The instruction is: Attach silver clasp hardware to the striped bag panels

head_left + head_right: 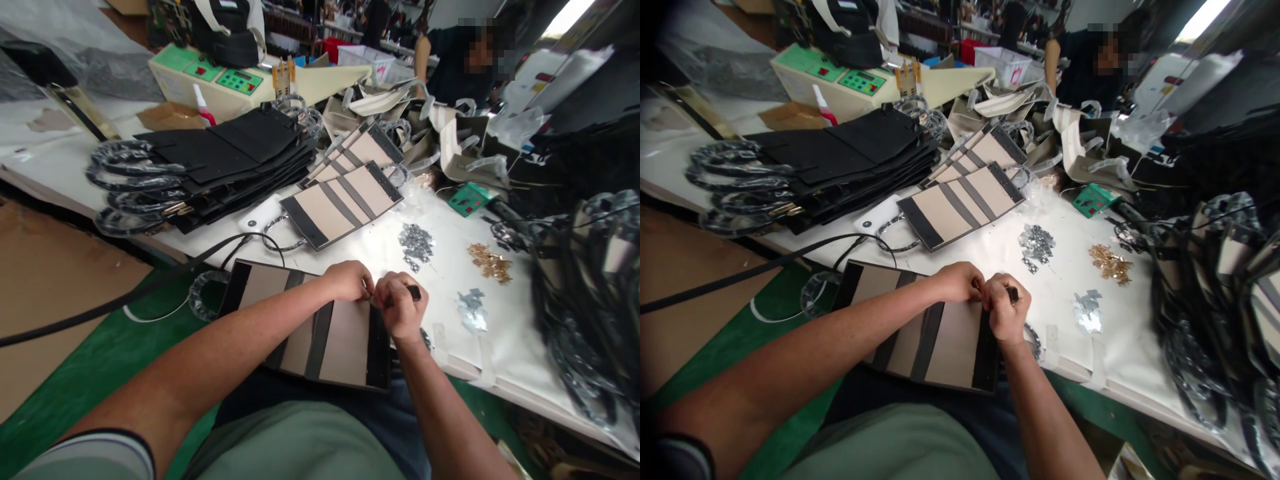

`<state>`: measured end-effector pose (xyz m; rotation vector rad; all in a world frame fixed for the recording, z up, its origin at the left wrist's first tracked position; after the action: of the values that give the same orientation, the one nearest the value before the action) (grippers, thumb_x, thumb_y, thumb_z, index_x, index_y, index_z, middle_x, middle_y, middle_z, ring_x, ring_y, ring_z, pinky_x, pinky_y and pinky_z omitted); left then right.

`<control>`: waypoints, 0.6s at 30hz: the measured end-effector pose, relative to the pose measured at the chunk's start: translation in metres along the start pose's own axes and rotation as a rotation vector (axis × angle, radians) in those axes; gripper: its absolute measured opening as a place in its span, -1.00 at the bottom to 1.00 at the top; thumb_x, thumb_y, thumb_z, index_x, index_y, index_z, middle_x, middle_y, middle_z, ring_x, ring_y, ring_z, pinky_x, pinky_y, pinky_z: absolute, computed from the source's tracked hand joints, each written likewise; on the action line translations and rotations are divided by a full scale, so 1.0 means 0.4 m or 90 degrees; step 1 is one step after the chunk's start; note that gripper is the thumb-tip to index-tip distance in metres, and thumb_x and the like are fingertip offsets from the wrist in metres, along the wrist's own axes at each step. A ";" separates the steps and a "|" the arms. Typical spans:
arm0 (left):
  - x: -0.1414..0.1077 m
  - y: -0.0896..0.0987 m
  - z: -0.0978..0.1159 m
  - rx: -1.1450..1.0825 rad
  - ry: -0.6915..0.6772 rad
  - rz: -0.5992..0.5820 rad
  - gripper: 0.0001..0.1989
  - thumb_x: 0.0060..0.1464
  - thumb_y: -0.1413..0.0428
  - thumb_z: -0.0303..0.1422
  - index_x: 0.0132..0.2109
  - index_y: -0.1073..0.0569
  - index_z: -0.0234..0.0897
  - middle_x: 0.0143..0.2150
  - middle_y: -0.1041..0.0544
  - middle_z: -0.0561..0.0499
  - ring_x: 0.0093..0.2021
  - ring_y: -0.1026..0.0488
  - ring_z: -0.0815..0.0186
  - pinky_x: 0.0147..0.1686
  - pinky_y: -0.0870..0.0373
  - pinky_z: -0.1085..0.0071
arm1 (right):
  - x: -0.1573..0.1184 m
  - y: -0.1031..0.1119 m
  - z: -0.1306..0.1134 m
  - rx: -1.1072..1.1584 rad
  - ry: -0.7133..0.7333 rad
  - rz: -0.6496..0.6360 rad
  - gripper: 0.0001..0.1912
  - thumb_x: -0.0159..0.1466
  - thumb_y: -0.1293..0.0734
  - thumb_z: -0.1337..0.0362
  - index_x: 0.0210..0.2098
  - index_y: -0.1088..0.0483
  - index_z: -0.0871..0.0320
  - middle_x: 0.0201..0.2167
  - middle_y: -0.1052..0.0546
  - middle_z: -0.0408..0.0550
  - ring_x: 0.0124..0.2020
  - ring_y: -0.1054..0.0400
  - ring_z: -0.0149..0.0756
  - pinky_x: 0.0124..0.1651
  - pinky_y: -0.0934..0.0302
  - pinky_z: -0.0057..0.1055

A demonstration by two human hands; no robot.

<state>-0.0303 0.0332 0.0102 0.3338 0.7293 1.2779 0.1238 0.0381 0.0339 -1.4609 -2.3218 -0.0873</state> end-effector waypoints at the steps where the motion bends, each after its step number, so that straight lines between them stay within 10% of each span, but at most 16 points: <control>1: 0.001 0.000 0.000 -0.001 0.000 -0.002 -0.82 -0.07 -0.28 -0.40 -0.26 -0.71 -0.14 -0.34 -0.66 0.11 -0.31 -0.53 0.31 -0.38 -0.26 0.48 | -0.002 -0.001 0.004 -0.002 -0.008 0.002 -0.64 0.35 -0.32 0.22 -0.57 -0.26 0.08 -0.66 -0.29 -0.25 -0.65 -0.17 -0.40 -0.53 -0.10 -0.38; 13: 0.005 -0.013 -0.016 -0.016 0.012 -0.003 -0.78 -0.05 -0.25 -0.40 -0.22 -0.71 -0.14 -0.27 -0.70 0.09 -0.29 -0.56 0.29 -0.40 -0.27 0.47 | -0.046 0.071 -0.052 -0.161 -0.095 0.116 -0.56 0.31 -0.32 0.00 -0.59 -0.23 0.06 -0.68 -0.32 -0.20 -0.62 -0.18 -0.35 -0.51 -0.12 -0.39; 18: 0.001 -0.007 -0.018 0.012 -0.005 -0.003 -0.80 -0.03 -0.26 -0.37 -0.22 -0.70 -0.14 -0.22 -0.71 0.08 -0.23 -0.59 0.27 -0.35 -0.33 0.49 | -0.261 0.161 -0.090 -0.379 -0.416 0.153 -0.43 0.25 -0.35 -0.23 -0.59 -0.33 0.11 -0.73 -0.34 -0.18 -0.64 -0.22 -0.34 -0.51 -0.09 -0.40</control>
<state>-0.0328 0.0317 0.0029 0.3516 0.7357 1.2653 0.2303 -0.0311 0.0196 -2.3400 -2.7306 -0.2918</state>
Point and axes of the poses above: each hand's wrist, its own x-axis towards the middle knuckle, its own y-axis out of the back of the hand, z = x × y, the point moved 1 cm from there along x, towards the middle knuckle
